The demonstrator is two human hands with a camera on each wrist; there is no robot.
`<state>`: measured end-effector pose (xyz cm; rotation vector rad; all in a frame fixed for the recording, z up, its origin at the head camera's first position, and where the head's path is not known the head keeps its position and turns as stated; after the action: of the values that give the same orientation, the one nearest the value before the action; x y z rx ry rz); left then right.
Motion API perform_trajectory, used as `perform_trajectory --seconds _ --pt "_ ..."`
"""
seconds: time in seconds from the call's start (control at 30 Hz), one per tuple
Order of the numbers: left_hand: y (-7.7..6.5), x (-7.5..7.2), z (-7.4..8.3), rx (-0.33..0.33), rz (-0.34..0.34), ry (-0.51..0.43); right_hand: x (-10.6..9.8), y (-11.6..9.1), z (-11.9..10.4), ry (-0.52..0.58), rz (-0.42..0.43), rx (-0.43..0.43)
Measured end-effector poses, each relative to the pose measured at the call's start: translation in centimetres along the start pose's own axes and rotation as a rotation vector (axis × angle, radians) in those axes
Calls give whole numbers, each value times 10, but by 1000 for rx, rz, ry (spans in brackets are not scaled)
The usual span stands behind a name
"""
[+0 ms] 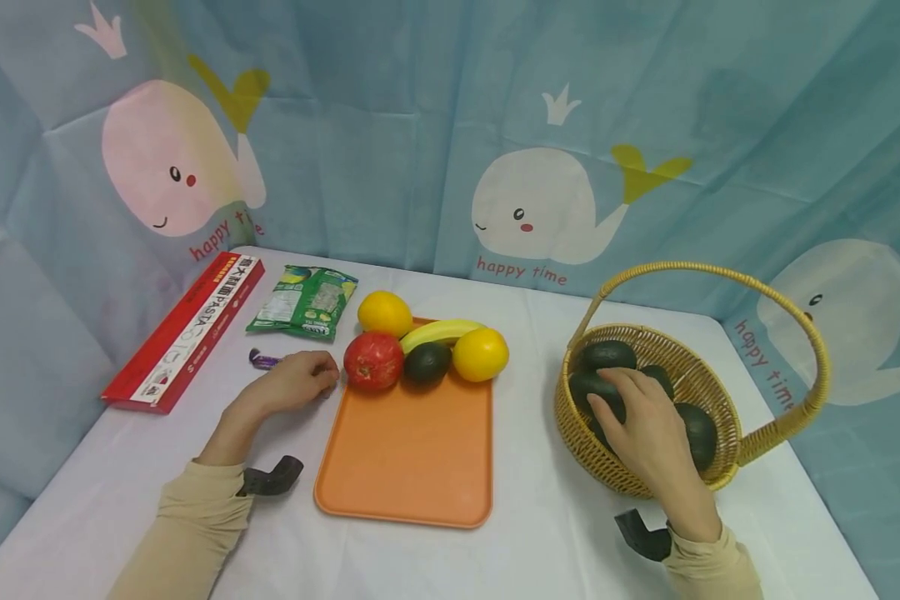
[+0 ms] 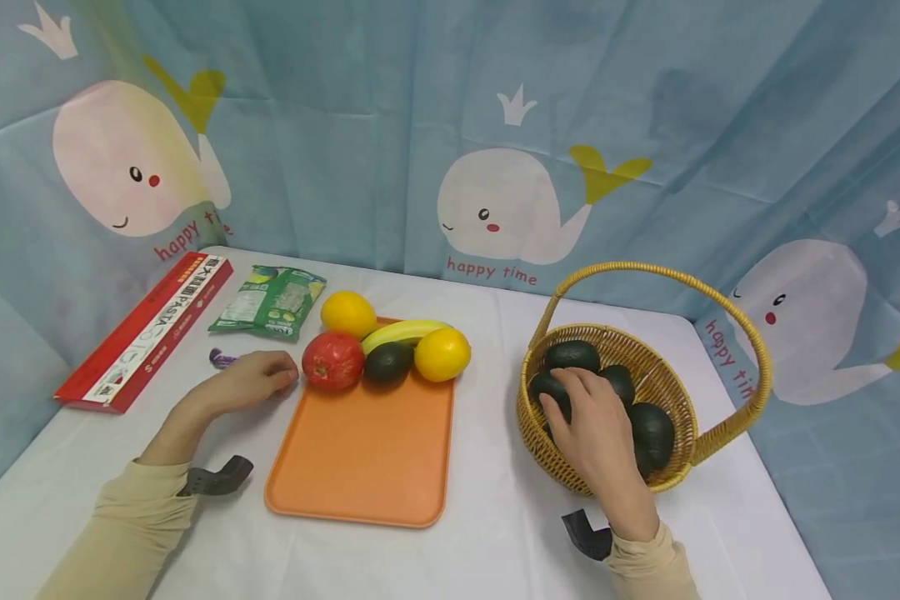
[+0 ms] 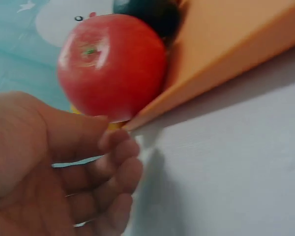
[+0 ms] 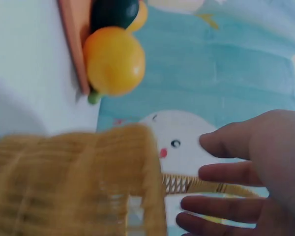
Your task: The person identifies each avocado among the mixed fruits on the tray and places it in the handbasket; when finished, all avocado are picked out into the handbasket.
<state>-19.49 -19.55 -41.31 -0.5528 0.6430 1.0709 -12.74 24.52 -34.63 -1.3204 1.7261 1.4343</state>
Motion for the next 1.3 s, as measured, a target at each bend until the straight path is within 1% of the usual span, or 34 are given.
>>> perform_trajectory --seconds 0.03,0.13,0.17,0.2,0.27,0.37,0.43,0.53,0.67,0.77,0.87,1.0,1.17,1.3 --pt "-2 -4 3 -3 42 11 1 2 -4 22 16 -19" --pt "-7 -14 17 10 199 87 5 7 -14 73 55 -86" --pt "-8 -15 23 16 245 122 6 9 -17 81 65 -108" --pt "-9 -16 29 30 285 178 8 10 -20 88 75 -130" --pt "-11 -15 41 57 343 304 11 12 -23 93 93 -168" --pt "-11 -11 54 88 380 485 16 14 -23 65 98 -203" --pt "-12 -8 58 95 379 556 20 14 -21 33 68 -200" --pt "-12 -3 60 80 347 614 25 13 -17 -38 -34 -147" --pt "-12 2 57 46 303 648 31 11 -13 -122 -184 -45" --pt "-13 6 54 27 293 644 34 8 -10 -155 -245 -12" --pt "-13 7 53 19 298 639 36 6 -9 -163 -277 5" --pt "-12 8 53 16 300 639 36 4 -8 -166 -295 25" --pt "-12 8 52 3 285 635 35 4 -7 -161 -283 33" --pt "-13 8 51 2 287 632 35 4 -8 -158 -281 34"
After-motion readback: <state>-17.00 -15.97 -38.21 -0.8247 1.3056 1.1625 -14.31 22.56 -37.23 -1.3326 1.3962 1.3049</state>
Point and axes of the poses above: each hand's wrist, its own y-axis towards the middle knuckle, its own x-axis out of the palm, z = x × y, the point moved 2 cm from there along y, towards the middle knuckle, and after that the axes turned 9 degrees about x, right-handed, at the moved point
